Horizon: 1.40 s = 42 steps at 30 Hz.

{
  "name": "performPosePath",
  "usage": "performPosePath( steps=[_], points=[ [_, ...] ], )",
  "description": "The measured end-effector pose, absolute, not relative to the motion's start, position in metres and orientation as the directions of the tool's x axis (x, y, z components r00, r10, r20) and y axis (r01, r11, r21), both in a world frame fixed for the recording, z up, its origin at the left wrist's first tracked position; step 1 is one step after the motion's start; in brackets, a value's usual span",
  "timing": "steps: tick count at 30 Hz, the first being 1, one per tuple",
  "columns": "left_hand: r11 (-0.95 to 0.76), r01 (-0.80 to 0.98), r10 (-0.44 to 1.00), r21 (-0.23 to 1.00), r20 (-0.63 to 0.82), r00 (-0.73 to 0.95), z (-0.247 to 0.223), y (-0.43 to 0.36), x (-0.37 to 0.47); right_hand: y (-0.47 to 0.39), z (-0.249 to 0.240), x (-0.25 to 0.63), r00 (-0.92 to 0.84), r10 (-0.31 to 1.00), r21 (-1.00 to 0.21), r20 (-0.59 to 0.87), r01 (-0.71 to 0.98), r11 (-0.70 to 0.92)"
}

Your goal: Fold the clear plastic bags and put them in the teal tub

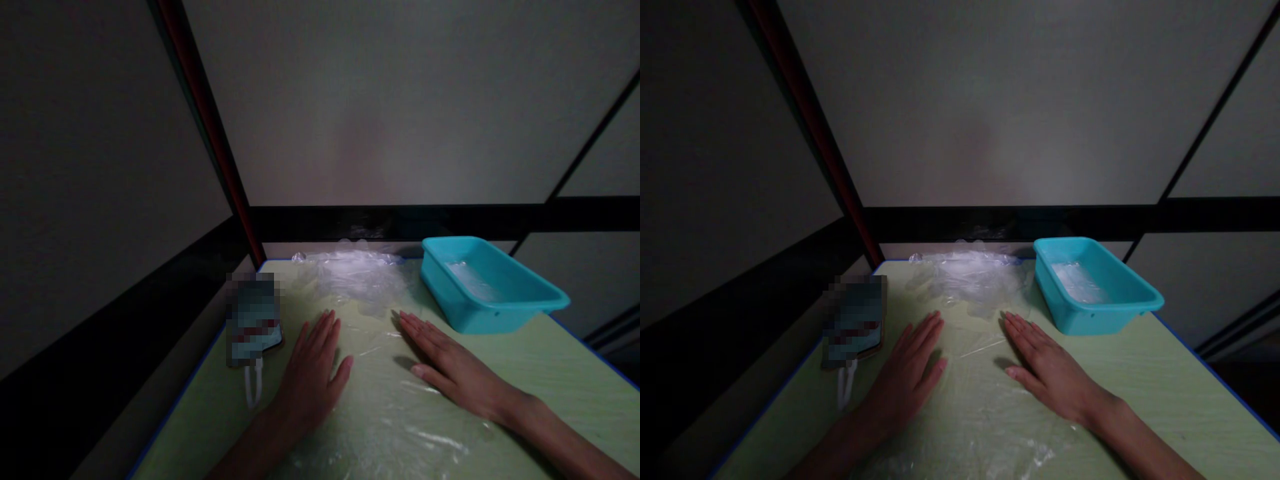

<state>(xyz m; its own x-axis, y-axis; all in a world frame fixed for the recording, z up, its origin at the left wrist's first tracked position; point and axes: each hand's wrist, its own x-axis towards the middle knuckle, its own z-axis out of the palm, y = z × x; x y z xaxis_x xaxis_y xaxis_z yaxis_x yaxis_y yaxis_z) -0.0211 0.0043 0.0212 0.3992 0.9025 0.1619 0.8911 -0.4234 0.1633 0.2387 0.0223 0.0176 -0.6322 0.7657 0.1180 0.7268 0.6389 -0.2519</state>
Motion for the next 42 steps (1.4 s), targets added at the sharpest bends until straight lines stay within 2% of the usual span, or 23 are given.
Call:
performPosePath(
  steps=[4,10,19,32,42],
  points=[
    [-0.502,0.853,0.857,0.145,0.219,0.467,0.022,-0.001,-0.019,0.018,0.022,0.231,-0.653,0.742,-0.231,0.152,0.707,0.669],
    [-0.509,0.848,0.856,0.144,0.186,0.482,0.014,-0.002,-0.017,0.007,0.015,0.225,-0.741,0.663,-0.162,0.108,0.645,0.747],
    [-0.511,0.846,0.859,0.153,0.118,0.498,0.018,0.0,-0.014,0.01,0.011,0.237,-0.734,0.672,-0.098,0.099,0.665,0.741],
    [-0.553,0.829,0.832,0.089,0.108,0.544,0.009,-0.001,-0.013,0.002,0.023,0.204,-0.755,0.654,-0.221,0.056,0.629,0.745],
    [-0.556,0.83,0.828,0.045,0.112,0.549,0.009,0.003,-0.021,0.002,0.018,0.196,-0.739,0.673,-0.236,0.026,0.65,0.722]
  ],
)
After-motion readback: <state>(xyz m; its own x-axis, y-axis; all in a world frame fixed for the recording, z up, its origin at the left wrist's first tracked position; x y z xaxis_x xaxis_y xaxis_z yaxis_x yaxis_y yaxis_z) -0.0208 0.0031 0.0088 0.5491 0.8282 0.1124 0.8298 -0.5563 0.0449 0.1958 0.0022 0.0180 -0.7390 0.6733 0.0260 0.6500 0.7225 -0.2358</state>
